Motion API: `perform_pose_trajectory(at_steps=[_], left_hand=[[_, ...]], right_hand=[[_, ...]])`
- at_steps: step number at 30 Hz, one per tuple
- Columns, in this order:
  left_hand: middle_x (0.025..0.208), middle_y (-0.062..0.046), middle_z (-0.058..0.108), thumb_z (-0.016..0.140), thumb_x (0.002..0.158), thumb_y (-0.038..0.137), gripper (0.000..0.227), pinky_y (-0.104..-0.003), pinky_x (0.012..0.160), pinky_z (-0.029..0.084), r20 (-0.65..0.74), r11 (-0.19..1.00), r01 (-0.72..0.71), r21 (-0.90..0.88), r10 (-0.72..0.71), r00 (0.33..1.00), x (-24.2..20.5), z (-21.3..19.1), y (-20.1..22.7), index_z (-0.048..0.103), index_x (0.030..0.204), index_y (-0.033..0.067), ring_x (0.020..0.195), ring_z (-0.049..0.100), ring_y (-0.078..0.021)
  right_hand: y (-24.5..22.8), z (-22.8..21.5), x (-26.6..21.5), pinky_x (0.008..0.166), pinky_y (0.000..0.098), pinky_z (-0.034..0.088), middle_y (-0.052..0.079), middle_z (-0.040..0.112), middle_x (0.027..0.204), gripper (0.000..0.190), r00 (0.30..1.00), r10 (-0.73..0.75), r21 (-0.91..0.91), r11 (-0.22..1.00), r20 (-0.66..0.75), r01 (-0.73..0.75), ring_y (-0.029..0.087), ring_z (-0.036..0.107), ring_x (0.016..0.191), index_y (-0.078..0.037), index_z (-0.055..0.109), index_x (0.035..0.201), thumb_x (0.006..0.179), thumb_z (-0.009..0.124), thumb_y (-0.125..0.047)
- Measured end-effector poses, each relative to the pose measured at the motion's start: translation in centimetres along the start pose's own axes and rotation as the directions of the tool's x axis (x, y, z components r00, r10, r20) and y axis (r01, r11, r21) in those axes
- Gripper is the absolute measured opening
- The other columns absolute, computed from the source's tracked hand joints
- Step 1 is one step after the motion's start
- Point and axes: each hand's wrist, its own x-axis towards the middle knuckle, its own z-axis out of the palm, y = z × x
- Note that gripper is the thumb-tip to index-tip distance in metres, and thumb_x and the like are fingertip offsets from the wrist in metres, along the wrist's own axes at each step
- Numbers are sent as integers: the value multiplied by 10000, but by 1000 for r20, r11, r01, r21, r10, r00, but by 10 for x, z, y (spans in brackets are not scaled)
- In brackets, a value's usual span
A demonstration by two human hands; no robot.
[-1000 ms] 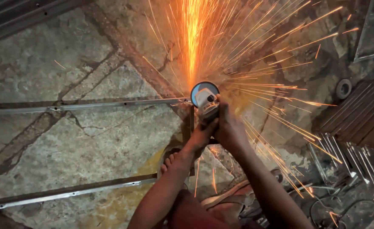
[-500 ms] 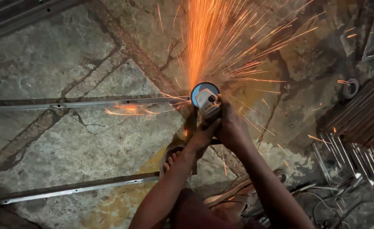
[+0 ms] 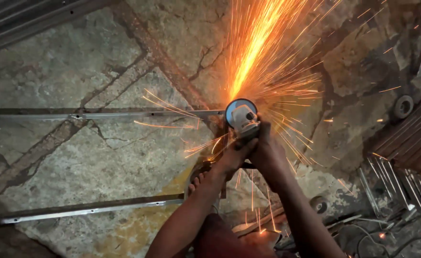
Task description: Using an angle grinder to smooth or cut rectangular metal frames in a workshop environment.
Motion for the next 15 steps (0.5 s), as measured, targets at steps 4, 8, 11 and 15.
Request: perform_pose_trajectory(at_steps=[4, 8, 11, 15], left_hand=[[1252, -85, 698, 703, 936, 456, 583, -481, 813, 642, 45, 1000, -2, 7, 1, 999, -1, -2, -4, 614, 1391, 101, 1104, 688, -241], [1281, -45, 689, 696, 908, 432, 565, -484, 811, 641, 35, 1000, 24, 8, -24, 999, -15, 12, 19, 598, 1391, 156, 1160, 670, -230], [1282, -29, 682, 667, 919, 442, 547, -477, 797, 633, 4, 996, 11, 83, -12, 1000, -20, 20, 26, 599, 1389, 171, 1138, 667, -211], [1260, -66, 700, 686, 938, 437, 539, -483, 814, 651, -9, 995, 47, 86, -46, 999, 5, 3, -2, 630, 1360, 106, 1129, 681, -223]], right_hand=[[-6, -5, -7, 742, 508, 553, 218, 735, 1118, 854, 1000, -25, 61, 998, -19, 26, 432, 719, 992, -173, 223, 1529, 842, 731, -186], [-16, -10, -11, 726, 458, 580, 212, 711, 1173, 853, 999, 29, 170, 985, -16, -26, 366, 735, 989, -172, 211, 1538, 859, 728, -189], [-12, -10, -8, 721, 447, 604, 213, 703, 1176, 836, 999, 48, 267, 963, -1, -46, 344, 744, 984, -185, 238, 1550, 840, 677, -137], [-4, -3, 0, 739, 451, 598, 212, 728, 1144, 868, 997, 81, 234, 969, 3, -80, 343, 748, 984, -194, 270, 1514, 792, 748, -147]])
